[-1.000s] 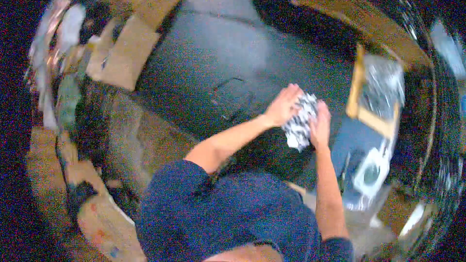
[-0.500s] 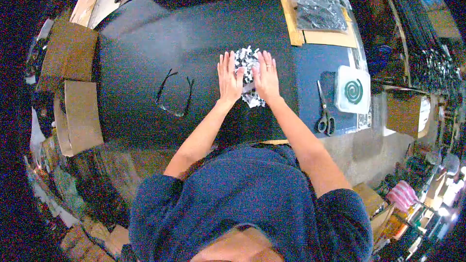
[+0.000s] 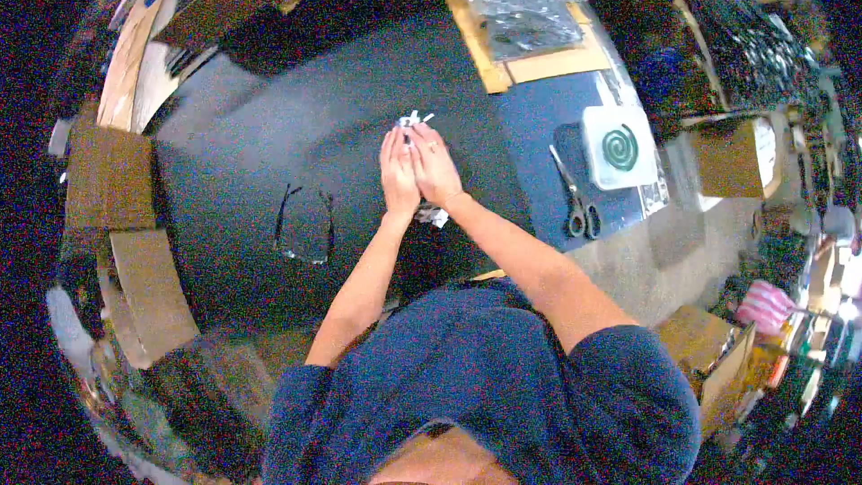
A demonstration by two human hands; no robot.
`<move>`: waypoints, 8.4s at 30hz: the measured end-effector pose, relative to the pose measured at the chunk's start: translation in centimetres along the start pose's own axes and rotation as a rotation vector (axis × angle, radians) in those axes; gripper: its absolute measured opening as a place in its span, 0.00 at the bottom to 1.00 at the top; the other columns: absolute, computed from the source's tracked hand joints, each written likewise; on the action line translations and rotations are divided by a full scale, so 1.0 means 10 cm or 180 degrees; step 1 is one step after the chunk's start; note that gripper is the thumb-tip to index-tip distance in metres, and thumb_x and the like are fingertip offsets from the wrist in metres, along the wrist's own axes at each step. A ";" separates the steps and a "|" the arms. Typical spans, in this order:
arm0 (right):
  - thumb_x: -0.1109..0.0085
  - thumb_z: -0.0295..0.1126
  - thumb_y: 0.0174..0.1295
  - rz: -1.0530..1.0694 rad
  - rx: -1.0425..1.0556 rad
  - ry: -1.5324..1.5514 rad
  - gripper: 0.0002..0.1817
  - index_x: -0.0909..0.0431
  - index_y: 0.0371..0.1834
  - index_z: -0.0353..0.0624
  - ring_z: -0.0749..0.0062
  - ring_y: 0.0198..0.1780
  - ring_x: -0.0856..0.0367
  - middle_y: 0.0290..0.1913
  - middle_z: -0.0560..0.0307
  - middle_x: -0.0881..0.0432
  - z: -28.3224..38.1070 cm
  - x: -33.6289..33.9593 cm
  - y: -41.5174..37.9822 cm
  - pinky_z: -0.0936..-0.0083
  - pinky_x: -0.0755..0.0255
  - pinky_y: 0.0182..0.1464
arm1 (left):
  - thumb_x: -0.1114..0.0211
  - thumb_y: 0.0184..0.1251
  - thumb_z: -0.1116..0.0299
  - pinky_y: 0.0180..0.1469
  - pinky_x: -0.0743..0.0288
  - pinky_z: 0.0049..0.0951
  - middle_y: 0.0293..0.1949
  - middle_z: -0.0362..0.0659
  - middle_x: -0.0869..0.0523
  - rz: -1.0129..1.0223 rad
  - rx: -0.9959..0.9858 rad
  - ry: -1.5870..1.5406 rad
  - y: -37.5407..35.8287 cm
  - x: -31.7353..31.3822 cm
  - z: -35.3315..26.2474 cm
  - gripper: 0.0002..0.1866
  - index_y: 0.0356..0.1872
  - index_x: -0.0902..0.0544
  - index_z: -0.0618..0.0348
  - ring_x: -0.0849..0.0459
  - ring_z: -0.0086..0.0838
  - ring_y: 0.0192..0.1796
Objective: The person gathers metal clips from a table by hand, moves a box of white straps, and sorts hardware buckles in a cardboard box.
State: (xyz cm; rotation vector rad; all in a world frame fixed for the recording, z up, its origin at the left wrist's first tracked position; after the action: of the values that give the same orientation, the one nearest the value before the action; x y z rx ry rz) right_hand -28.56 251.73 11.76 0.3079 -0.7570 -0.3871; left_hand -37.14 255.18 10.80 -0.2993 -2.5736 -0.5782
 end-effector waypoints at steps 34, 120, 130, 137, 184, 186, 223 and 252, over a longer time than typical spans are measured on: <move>0.53 0.32 0.64 -0.0728 -0.1201 0.2327 0.16 0.27 0.49 0.33 0.67 0.55 0.28 0.51 0.51 0.25 0.44 -0.13 0.21 0.77 0.39 0.58 | 0.55 0.69 0.57 0.56 0.35 0.28 0.52 0.49 0.25 -0.0092 0.1970 -0.2837 0.13 0.07 0.26 0.22 0.55 0.29 0.64 0.26 0.33 0.52; 0.50 0.37 0.61 0.8605 0.2834 0.3041 0.14 0.23 0.43 0.38 0.65 0.37 0.19 0.40 0.48 0.19 4.64 3.48 -12.47 0.71 0.27 0.42 | 0.49 0.67 0.58 0.43 0.30 0.23 0.40 0.42 0.22 -1.0334 -0.0816 0.0514 -13.01 0.60 -5.10 0.19 0.47 0.24 0.64 0.24 0.24 0.41; 0.47 0.38 0.60 0.8513 0.2836 0.2001 0.15 0.23 0.42 0.37 0.63 0.29 0.20 0.31 0.46 0.19 4.29 3.02 -13.80 0.69 0.29 0.34 | 0.46 0.64 0.54 0.39 0.29 0.28 0.37 0.43 0.21 -1.0620 -0.0580 -0.1655 -14.20 0.36 -4.61 0.20 0.45 0.23 0.61 0.23 0.28 0.37; 0.47 0.39 0.56 0.7483 0.2438 0.0972 0.15 0.22 0.33 0.36 0.49 0.34 0.22 0.32 0.42 0.20 4.30 2.62 -13.97 0.61 0.30 0.39 | 0.41 0.56 0.51 0.34 0.27 0.35 0.35 0.47 0.19 -1.0235 -0.0142 -0.1902 -14.95 -0.38 -3.48 0.23 0.41 0.21 0.63 0.21 0.35 0.33; 0.55 0.39 0.61 0.8276 -0.1323 -0.0365 0.15 0.29 0.45 0.42 0.65 0.44 0.26 0.44 0.54 0.25 4.51 1.70 -14.09 0.65 0.32 0.46 | 0.66 0.61 0.33 0.57 0.39 0.37 0.42 0.52 0.19 -1.0509 0.5351 -0.0005 -14.61 0.87 -4.13 0.38 0.34 0.15 0.55 0.27 0.45 0.51; 0.52 0.36 0.59 0.8228 -0.1440 -0.0171 0.11 0.28 0.41 0.44 0.66 0.39 0.25 0.40 0.55 0.24 4.44 1.66 -14.14 0.66 0.30 0.43 | 0.68 0.60 0.31 0.58 0.39 0.36 0.45 0.52 0.20 -1.0818 0.3475 -0.0311 -14.64 0.82 -4.09 0.41 0.39 0.17 0.57 0.28 0.44 0.53; 0.67 0.53 0.65 0.8836 -0.1876 0.1587 0.32 0.41 0.62 0.38 0.57 0.62 0.37 0.61 0.47 0.35 4.87 2.02 -12.31 0.61 0.46 0.64 | 0.48 0.59 0.49 0.52 0.33 0.34 0.44 0.44 0.19 -0.7270 0.4988 -0.0320 -15.30 0.74 -4.00 0.22 0.43 0.21 0.55 0.22 0.37 0.48; 0.74 0.52 0.67 0.3962 -0.4324 0.6358 0.35 0.50 0.64 0.30 0.51 0.68 0.49 0.66 0.37 0.48 1.86 2.83 -5.81 0.58 0.54 0.69 | 0.56 0.68 0.64 0.56 0.31 0.36 0.56 0.49 0.27 0.5951 -0.0647 1.0504 -8.65 1.48 -2.27 0.19 0.56 0.31 0.61 0.28 0.39 0.58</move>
State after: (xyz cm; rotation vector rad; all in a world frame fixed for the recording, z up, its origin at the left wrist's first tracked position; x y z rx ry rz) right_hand -36.36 185.26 18.10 -1.0110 1.3725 0.6737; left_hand -67.23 169.82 6.44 1.9494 -4.5476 -0.3459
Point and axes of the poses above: each hand's wrist, its own y-axis towards the middle knuckle, its own x-axis out of the back of the hand, z = x × y, the point moved 2 cm from there along y, towards the middle knuckle
